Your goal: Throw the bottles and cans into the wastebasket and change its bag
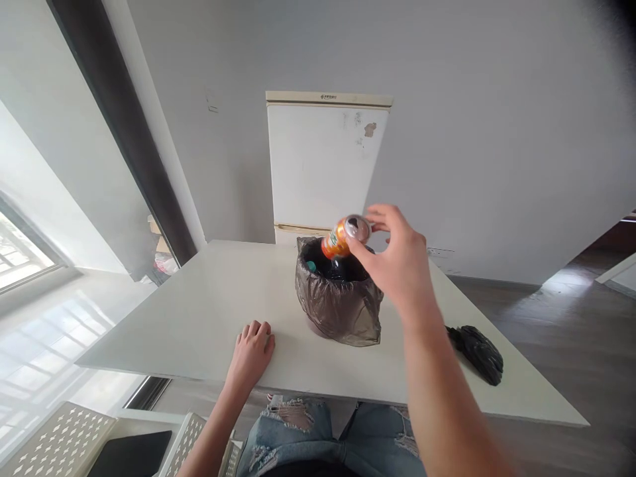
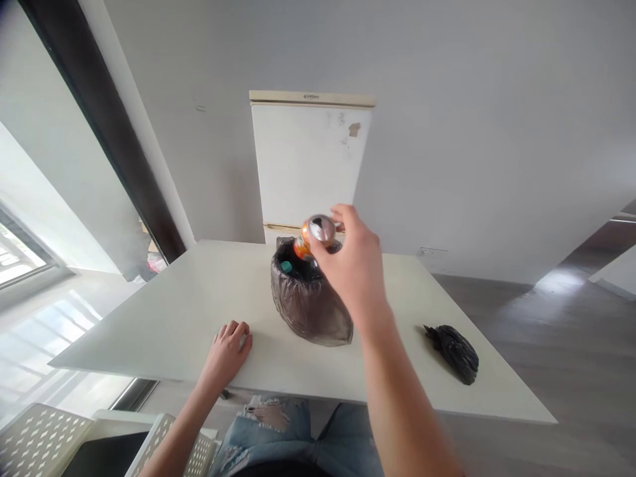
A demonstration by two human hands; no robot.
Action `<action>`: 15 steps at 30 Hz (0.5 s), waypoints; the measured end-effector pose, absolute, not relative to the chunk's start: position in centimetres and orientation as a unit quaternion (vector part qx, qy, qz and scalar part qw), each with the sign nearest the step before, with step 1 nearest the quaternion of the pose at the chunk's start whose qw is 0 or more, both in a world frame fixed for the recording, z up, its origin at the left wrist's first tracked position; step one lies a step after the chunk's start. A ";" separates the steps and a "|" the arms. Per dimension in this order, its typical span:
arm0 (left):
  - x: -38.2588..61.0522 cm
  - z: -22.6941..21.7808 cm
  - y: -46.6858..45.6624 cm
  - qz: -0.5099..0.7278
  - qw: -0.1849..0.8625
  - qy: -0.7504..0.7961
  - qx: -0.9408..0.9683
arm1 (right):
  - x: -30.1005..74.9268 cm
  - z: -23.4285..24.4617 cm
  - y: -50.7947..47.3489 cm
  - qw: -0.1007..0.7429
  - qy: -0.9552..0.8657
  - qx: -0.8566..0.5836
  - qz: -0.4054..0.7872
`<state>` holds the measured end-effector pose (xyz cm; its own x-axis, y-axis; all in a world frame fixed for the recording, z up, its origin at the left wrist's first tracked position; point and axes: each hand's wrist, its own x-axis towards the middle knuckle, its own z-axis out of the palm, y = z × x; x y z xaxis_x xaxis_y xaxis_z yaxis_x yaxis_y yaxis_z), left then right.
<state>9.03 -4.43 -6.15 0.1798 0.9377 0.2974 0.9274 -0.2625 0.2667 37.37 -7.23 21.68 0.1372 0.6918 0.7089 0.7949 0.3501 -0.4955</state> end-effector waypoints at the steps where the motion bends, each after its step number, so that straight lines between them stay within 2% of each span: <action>1: 9.0 -6.2 -4.4 0.205 0.013 0.607 0.768 | 38.6 21.5 -6.8 0.465 -0.662 -0.587 -0.035; 8: 8.7 -7.0 -4.1 0.216 0.015 0.605 0.766 | 40.0 20.1 -3.7 0.228 -0.709 -0.664 0.075; 15: 8.5 -7.3 -3.8 0.217 0.008 0.603 0.767 | 39.0 20.9 -0.8 0.107 -0.736 -0.662 0.095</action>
